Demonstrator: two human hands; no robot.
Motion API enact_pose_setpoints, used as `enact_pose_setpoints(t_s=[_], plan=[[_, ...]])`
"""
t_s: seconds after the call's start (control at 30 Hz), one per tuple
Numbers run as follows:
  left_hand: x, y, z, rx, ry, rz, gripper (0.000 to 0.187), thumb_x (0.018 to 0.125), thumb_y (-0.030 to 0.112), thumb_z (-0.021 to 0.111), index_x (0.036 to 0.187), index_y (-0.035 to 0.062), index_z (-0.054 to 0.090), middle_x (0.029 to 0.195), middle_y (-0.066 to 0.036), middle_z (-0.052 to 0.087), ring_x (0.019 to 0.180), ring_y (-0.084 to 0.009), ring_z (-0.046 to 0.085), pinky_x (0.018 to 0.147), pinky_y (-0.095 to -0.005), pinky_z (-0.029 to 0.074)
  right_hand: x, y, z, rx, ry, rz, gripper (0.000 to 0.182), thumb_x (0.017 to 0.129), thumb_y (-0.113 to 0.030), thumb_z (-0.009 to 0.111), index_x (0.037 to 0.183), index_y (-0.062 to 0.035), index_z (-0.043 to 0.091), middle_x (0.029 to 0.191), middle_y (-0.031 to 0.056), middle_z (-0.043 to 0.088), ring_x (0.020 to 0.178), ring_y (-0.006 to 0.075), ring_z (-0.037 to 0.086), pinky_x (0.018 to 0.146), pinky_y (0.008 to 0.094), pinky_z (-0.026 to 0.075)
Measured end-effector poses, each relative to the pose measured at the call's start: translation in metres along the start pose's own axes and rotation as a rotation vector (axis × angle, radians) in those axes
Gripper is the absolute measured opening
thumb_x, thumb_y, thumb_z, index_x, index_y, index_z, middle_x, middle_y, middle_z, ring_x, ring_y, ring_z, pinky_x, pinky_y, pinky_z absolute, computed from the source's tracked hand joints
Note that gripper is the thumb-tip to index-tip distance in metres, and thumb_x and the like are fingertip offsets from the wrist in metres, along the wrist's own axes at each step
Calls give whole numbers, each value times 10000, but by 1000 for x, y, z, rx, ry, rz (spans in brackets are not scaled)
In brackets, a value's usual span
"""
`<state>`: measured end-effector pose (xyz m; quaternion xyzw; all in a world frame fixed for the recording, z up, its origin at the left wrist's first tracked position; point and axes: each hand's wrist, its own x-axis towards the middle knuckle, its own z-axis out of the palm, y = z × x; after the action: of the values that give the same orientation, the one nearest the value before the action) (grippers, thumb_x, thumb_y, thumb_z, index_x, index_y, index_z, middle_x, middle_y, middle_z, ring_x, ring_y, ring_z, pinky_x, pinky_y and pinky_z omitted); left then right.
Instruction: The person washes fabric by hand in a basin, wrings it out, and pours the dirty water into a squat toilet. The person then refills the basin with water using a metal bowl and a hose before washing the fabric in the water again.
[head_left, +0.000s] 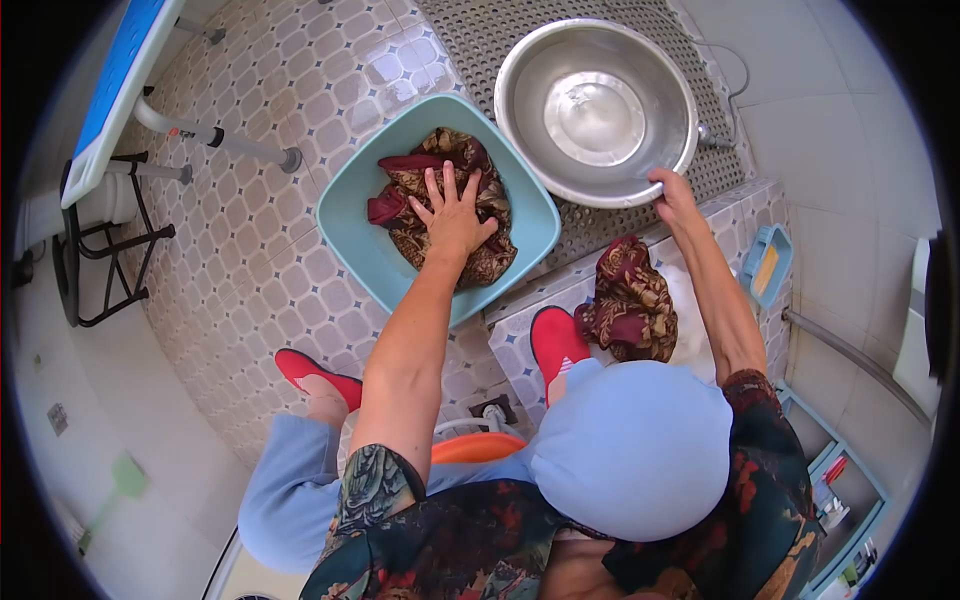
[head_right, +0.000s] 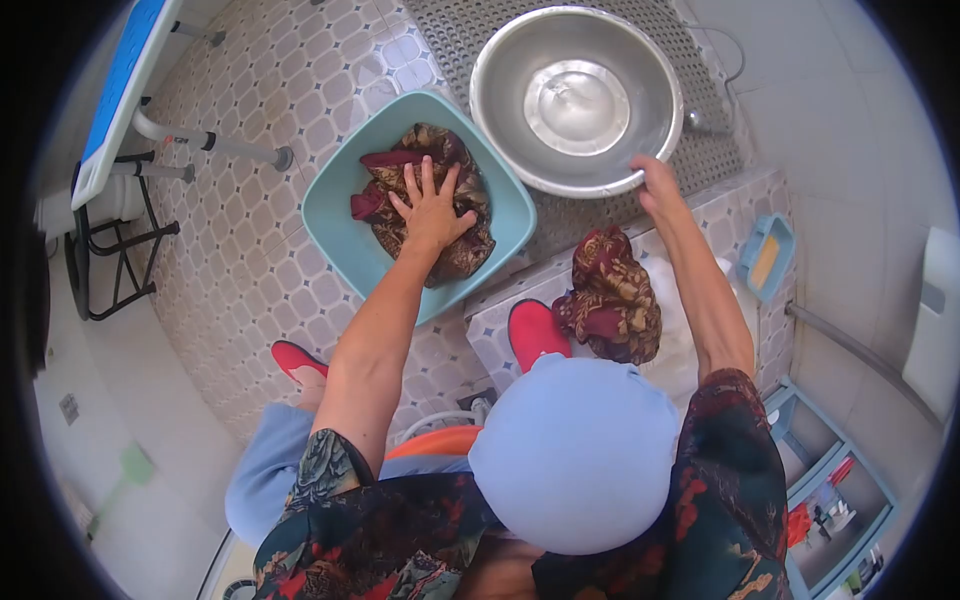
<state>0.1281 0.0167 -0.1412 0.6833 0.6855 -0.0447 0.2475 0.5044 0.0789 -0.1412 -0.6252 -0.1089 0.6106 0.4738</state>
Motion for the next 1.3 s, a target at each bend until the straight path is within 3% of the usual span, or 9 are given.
enact_pose_setpoints(t_s=[0.17, 0.33, 0.8, 0.9, 0.97, 1.1, 1.17, 1.23, 1.3], plan=[[0, 3, -5, -36, -21, -19, 904, 695, 438, 732, 1477, 309, 299, 1597, -101, 27, 1454, -373, -87, 1085, -694, 15, -36, -65, -5, -306, 18, -79, 343, 688, 30, 632, 1017, 105, 568, 971, 149, 617, 902, 237, 606, 807, 357, 500], [0, 3, -4, -18, -41, -26, 882, 716, 443, 713, 1479, 313, 292, 1598, -97, 11, 1453, -369, -94, 1087, -692, 16, -54, -109, 3, -397, 1, 55, 361, 693, 38, 616, 1044, 106, 571, 968, 148, 626, 867, 256, 617, 838, 361, 507], [0, -5, 3, -61, -26, 7, 835, 737, 454, 691, 1464, 242, 339, 1597, -111, -3, 1452, -378, -94, 1079, -701, 32, -148, -136, 87, -776, -62, -223, 365, 714, -40, 591, 1057, 84, 592, 940, 118, 634, 840, 201, 601, 746, 316, 476], [1, -3, -4, -48, -51, -1, 821, 735, 468, 683, 1450, 206, 376, 1595, -114, 10, 1453, -379, -76, 1079, -700, 51, -163, -134, 108, -807, -91, -349, 375, 739, -66, 575, 1083, 84, 590, 945, 125, 650, 827, 197, 605, 746, 311, 475], [2, -2, -6, -42, -65, -7, 814, 733, 477, 679, 1439, 186, 399, 1593, -116, 23, 1453, -381, -61, 1078, -700, 62, -171, -133, 121, -1045, -44, -542, 396, 769, -91, 554, 1133, 62, 582, 895, 120, 659, 795, 191, 602, 735, 303, 477], [2, -12, 11, 10, 119, 50, 793, 721, 518, 676, 1395, 161, 460, 1562, -136, 159, 1443, -391, 49, 1091, -672, 109, -201, -125, 157, -1301, -27, -854, 467, 794, -119, 567, 1253, -31, 563, 1015, 186, 676, 910, 324, 661, 800, 366, 502], [2, -13, 13, 12, 191, 100, 785, 719, 530, 673, 1383, 161, 475, 1547, -142, 207, 1437, -395, 87, 1096, -661, 121, -216, -113, 173, -1333, -69, -956, 479, 791, -81, 566, 1270, -58, 561, 1076, 183, 658, 974, 333, 643, 839, 377, 500], [0, -8, 4, 3, 38, 36, 763, 716, 522, 686, 1368, 177, 491, 1522, -145, 263, 1427, -403, 125, 1102, -644, 147, -219, -105, 182, -1359, -118, -1058, 500, 789, -44, 565, 1286, -85, 559, 1137, 180, 641, 1037, 342, 626, 879, 388, 497], [0, -7, -13, 14, -92, 20, 766, 719, 508, 693, 1380, 190, 470, 1518, -147, 265, 1426, -406, 123, 1092, -658, 152, -218, -99, 187, -1330, -335, -1475, 567, 746, 59, 555, 1288, -105, 567, 1189, 160, 625, 1084, 316, 614, 925, 367, 496]])
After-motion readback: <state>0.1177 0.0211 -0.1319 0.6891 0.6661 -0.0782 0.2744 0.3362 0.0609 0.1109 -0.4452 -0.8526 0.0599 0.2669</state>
